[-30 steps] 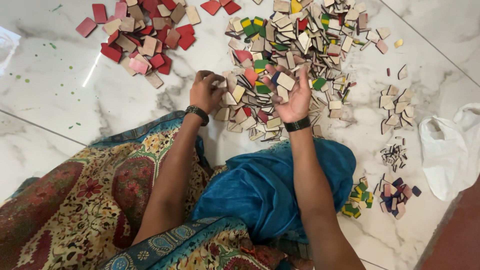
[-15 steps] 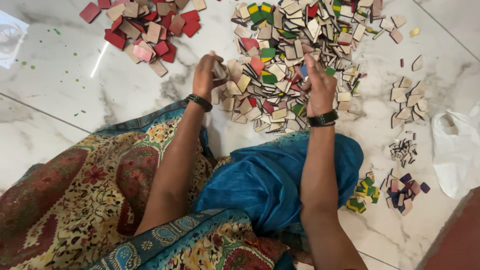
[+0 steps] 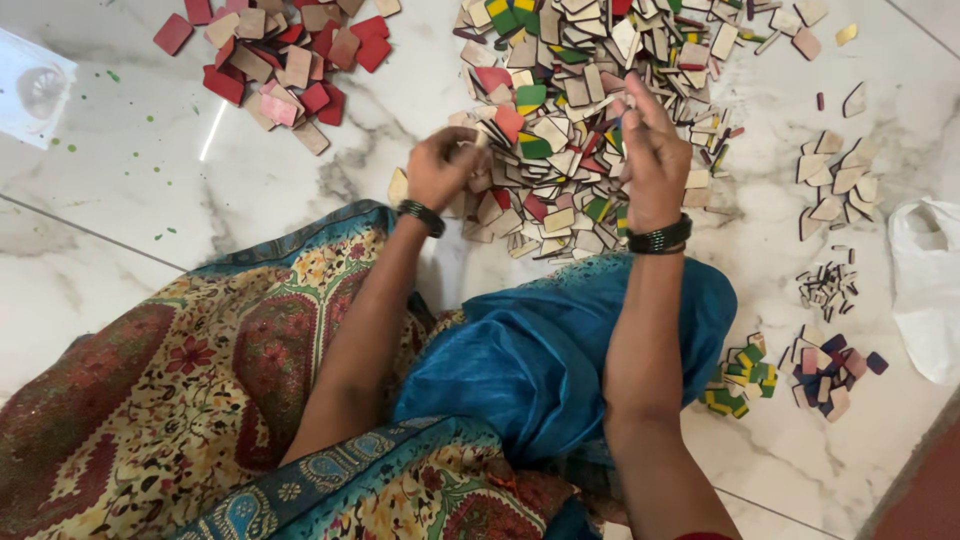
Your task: The person sits on the floor and sorts a large scatter of small colored wooden pieces by color, picking pieces one at a time and placing them into separate color piles on the floor. They occasionally gather handfuls of pieces and redistribute them while continuing to sort.
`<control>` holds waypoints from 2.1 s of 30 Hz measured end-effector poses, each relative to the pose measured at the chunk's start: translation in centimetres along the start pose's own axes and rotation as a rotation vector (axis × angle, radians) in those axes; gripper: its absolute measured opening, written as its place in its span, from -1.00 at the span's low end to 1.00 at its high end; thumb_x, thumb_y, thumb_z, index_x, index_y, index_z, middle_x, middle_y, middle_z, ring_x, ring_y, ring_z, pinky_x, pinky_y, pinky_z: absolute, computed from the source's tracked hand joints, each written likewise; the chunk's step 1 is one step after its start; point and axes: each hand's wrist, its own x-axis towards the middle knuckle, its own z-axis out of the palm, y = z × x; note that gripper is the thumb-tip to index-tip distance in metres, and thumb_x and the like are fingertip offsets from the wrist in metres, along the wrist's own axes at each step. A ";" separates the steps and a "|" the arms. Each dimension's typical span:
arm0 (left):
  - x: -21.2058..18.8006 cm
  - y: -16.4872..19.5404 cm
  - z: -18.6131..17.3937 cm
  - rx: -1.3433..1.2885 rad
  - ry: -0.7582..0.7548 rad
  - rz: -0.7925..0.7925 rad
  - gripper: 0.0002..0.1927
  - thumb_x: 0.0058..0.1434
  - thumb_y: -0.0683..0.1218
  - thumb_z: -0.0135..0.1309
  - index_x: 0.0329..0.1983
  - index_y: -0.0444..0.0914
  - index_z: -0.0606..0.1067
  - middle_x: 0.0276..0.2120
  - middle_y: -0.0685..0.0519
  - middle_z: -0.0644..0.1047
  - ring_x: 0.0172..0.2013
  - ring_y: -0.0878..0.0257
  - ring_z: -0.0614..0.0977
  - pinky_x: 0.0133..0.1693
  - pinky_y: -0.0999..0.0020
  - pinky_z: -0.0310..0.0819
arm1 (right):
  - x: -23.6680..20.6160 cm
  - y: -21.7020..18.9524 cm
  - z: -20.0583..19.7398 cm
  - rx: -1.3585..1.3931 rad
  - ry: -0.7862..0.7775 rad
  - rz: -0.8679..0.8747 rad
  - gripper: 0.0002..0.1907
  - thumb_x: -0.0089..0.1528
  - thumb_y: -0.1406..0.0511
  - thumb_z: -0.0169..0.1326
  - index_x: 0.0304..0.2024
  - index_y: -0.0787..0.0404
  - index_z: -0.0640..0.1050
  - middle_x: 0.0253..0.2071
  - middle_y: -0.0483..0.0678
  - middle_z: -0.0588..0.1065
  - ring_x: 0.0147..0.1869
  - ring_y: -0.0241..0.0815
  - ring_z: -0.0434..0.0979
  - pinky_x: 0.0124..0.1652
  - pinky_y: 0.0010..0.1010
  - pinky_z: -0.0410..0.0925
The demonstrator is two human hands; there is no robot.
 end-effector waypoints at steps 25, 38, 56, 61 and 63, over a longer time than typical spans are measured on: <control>-1.6 6.4 7.1 -1.099 -0.400 -0.469 -0.18 0.32 0.45 -0.31 0.36 -0.24 0.27 0.07 -0.03 0.49 -0.01 0.10 0.60 0.01 0.06 0.58 | -0.2 0.7 2.7 0.840 -0.224 0.302 -0.06 0.31 -0.33 -0.36 0.43 0.16 0.34 0.40 0.15 0.43 0.54 0.02 0.30 0.47 -0.19 0.16; -1.7 8.5 6.5 -1.059 -0.324 0.104 -0.17 0.54 0.41 -0.51 0.13 -0.32 0.54 0.14 -0.12 0.57 0.12 0.09 0.47 0.20 0.17 0.29 | -1.1 5.9 4.9 0.966 -0.116 0.531 -0.33 0.40 -0.17 -0.25 0.28 0.16 0.39 0.20 -0.07 0.45 0.31 -0.08 0.42 0.28 -0.04 0.31; 2.9 -1.2 -5.6 0.062 0.230 0.084 -0.66 0.45 0.03 -0.05 -0.12 -0.32 0.59 -0.24 -0.02 0.63 -0.20 0.22 0.62 -0.07 0.31 0.49 | 8.0 9.1 5.3 1.189 0.049 0.592 -0.20 0.33 -0.17 -0.17 0.17 0.47 0.31 0.24 0.45 0.33 0.41 0.42 0.32 0.39 0.17 0.29; 2.9 -2.8 -7.3 0.059 0.082 0.159 -0.75 0.36 -0.04 0.13 -0.12 -0.35 0.57 -0.27 -0.03 0.58 -0.27 0.27 0.62 -0.15 0.35 0.53 | 19.4 10.8 7.4 1.031 0.017 0.448 -0.19 0.28 -0.22 -0.12 0.20 0.35 0.36 0.15 0.26 0.36 0.22 0.24 0.41 0.27 0.18 0.38; 3.3 -2.9 -7.8 0.021 0.053 0.165 -0.76 0.36 -0.05 0.12 -0.10 -0.34 0.57 -0.23 -0.02 0.60 -0.21 0.27 0.65 -0.10 0.36 0.55 | 24.0 10.7 8.0 0.988 -0.005 0.377 -0.29 0.23 -0.17 -0.11 0.15 0.23 0.38 0.11 0.14 0.43 0.16 0.12 0.44 0.17 0.17 0.41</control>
